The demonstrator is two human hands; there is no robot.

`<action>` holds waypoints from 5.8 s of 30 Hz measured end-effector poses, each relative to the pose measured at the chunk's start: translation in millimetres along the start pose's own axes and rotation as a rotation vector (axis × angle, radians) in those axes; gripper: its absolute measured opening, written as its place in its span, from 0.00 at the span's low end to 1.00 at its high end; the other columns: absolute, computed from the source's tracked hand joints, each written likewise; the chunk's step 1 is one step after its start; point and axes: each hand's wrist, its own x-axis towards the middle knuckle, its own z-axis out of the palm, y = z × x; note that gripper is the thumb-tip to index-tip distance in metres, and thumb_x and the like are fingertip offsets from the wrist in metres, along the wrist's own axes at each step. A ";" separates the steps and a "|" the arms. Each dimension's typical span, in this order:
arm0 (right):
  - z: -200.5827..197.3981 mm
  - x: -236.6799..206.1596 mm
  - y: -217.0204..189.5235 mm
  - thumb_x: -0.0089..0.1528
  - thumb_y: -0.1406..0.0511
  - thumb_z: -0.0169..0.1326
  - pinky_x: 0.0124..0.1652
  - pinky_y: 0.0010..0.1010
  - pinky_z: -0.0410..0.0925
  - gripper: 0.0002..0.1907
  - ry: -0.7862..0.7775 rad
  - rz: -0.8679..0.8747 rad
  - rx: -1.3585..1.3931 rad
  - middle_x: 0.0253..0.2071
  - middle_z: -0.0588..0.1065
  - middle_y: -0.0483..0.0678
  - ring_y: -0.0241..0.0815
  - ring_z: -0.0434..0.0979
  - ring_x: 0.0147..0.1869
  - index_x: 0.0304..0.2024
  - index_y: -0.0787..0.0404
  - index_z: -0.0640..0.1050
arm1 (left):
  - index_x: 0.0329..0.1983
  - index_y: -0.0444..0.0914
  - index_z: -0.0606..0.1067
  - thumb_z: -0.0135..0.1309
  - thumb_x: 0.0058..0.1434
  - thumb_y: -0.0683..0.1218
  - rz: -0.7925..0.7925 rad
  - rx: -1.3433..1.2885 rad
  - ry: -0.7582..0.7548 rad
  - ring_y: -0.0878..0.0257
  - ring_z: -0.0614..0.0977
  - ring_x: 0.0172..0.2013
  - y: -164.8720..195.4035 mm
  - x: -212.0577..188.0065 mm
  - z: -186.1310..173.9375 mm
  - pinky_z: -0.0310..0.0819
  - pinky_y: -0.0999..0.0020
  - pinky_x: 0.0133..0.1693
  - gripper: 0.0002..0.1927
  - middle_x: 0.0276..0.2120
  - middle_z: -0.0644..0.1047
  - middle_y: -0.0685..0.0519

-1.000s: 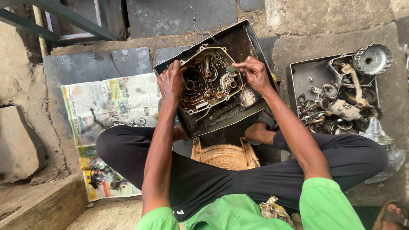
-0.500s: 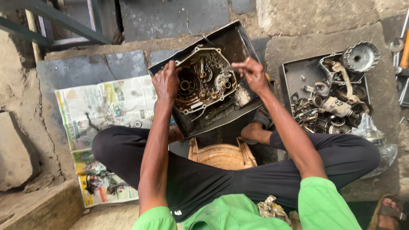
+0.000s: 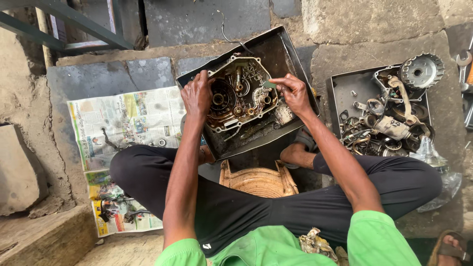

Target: The person scrubs a disassembled engine casing with a brush and solvent, then flips it over to clean the other side. The person continues scrubbing the interior and exterior surfaces of the casing.

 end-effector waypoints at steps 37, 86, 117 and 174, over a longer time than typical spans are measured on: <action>-1.6 -31.1 1.1 0.68 0.74 0.52 0.31 0.25 0.65 0.17 0.162 0.036 -0.213 0.34 0.71 0.45 0.31 0.68 0.32 0.56 0.55 0.81 | 0.33 0.36 0.69 0.56 0.68 0.49 -0.032 -0.002 -0.022 0.48 0.83 0.26 1.3 -3.2 -1.0 0.72 0.51 0.23 0.13 0.30 0.80 0.45; 11.5 -13.1 -7.4 0.63 0.80 0.49 0.26 0.25 0.58 0.23 0.249 0.028 -0.309 0.31 0.68 0.43 0.33 0.62 0.32 0.54 0.55 0.83 | 0.34 0.36 0.70 0.58 0.66 0.50 0.014 -0.008 0.018 0.50 0.82 0.25 7.7 -0.3 -8.0 0.71 0.53 0.22 0.14 0.28 0.80 0.47; 2.0 -52.6 9.7 0.66 0.77 0.52 0.25 0.21 0.64 0.20 0.165 0.109 -0.241 0.32 0.69 0.44 0.33 0.66 0.31 0.54 0.54 0.82 | 0.34 0.36 0.70 0.57 0.66 0.51 0.020 0.003 0.026 0.51 0.82 0.25 2.8 1.8 0.4 0.69 0.55 0.21 0.14 0.29 0.80 0.47; 7.6 -45.6 -2.0 0.67 0.79 0.48 0.28 0.20 0.65 0.20 0.172 0.038 -0.156 0.35 0.73 0.44 0.29 0.68 0.31 0.55 0.55 0.81 | 0.33 0.36 0.70 0.57 0.66 0.50 0.013 0.035 0.033 0.50 0.82 0.25 3.7 4.8 -2.1 0.72 0.55 0.23 0.14 0.29 0.81 0.47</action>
